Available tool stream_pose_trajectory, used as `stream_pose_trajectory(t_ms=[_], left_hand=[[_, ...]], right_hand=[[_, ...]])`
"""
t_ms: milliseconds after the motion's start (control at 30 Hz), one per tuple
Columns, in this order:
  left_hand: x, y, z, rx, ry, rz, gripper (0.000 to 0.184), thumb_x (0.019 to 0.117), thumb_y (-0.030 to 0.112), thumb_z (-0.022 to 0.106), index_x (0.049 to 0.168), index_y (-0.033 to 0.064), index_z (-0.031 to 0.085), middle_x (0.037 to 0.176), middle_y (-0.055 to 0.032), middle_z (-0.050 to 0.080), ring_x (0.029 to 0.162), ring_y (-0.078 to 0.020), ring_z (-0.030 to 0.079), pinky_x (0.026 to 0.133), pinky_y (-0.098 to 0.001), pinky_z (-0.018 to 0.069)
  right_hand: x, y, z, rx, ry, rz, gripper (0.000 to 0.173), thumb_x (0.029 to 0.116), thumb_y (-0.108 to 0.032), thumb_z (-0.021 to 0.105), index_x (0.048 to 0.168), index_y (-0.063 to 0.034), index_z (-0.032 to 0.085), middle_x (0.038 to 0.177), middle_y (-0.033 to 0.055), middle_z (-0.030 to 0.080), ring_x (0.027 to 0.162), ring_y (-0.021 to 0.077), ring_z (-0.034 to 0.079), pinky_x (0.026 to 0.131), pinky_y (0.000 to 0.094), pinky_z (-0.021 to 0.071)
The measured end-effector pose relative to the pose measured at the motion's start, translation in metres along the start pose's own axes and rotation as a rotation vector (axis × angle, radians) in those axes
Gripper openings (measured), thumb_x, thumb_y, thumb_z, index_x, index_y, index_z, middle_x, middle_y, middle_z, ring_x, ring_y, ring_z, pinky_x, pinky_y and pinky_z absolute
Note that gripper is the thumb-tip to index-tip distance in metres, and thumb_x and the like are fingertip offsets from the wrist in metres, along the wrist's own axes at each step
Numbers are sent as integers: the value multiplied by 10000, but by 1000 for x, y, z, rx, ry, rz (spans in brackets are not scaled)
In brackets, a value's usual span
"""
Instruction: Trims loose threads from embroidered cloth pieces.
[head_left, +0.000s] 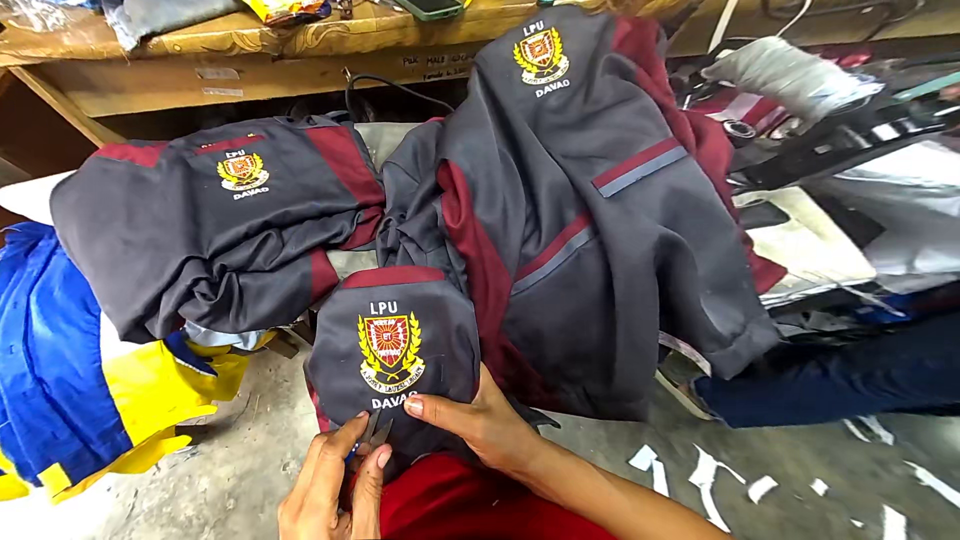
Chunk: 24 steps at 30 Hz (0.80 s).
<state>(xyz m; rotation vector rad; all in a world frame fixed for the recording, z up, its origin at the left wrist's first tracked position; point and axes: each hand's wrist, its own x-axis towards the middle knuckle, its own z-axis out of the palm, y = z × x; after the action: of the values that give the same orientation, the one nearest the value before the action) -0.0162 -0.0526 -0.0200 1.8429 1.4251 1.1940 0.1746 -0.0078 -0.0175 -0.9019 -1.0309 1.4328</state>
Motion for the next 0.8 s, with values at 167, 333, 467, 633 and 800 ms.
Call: stream_pose_trajectory(t_ms=[167, 333, 467, 633, 800], left_hand=[[1, 3, 0, 9, -4, -23, 309, 965, 170, 700, 1148, -78, 692, 902, -85, 687, 716, -21, 635, 651, -156, 555], [2, 2, 7, -337, 20, -98, 262, 976, 109, 688, 1192, -33, 645, 929, -15, 697, 641, -25, 639, 565, -174, 574], [2, -4, 11, -367, 47, -73, 256, 971, 123, 696, 1194, 1, 666, 936, 1, 704, 683, -27, 657, 604, -179, 585], [1, -6, 10, -160, 66, 11, 282, 965, 155, 709, 1159, -47, 678, 934, -59, 683, 742, -27, 655, 666, -168, 582], [4, -7, 11, -404, 64, -64, 228, 954, 127, 717, 1167, 60, 667, 879, 43, 709, 655, -15, 652, 587, -166, 574]], right_hand=[[-1, 2, 2, -18, 10, -35, 523, 842, 85, 733, 1315, 10, 523, 1159, 23, 713, 1081, 84, 691, 984, 264, 576], [-3, 2, 4, 61, 38, 1, 460, 844, 96, 724, 1259, 2, 551, 1107, 41, 734, 1033, 111, 714, 954, 292, 594], [-4, 1, 7, 132, 76, 40, 453, 833, 118, 717, 1240, 2, 556, 1081, 49, 741, 1009, 118, 723, 939, 298, 600], [-3, 3, 7, 121, 56, 3, 466, 838, 112, 719, 1257, 2, 547, 1103, 48, 734, 1027, 121, 716, 951, 309, 597], [-3, 1, 9, 145, 47, 47, 460, 848, 103, 717, 1259, -8, 544, 1094, 44, 739, 1017, 120, 721, 949, 306, 597]])
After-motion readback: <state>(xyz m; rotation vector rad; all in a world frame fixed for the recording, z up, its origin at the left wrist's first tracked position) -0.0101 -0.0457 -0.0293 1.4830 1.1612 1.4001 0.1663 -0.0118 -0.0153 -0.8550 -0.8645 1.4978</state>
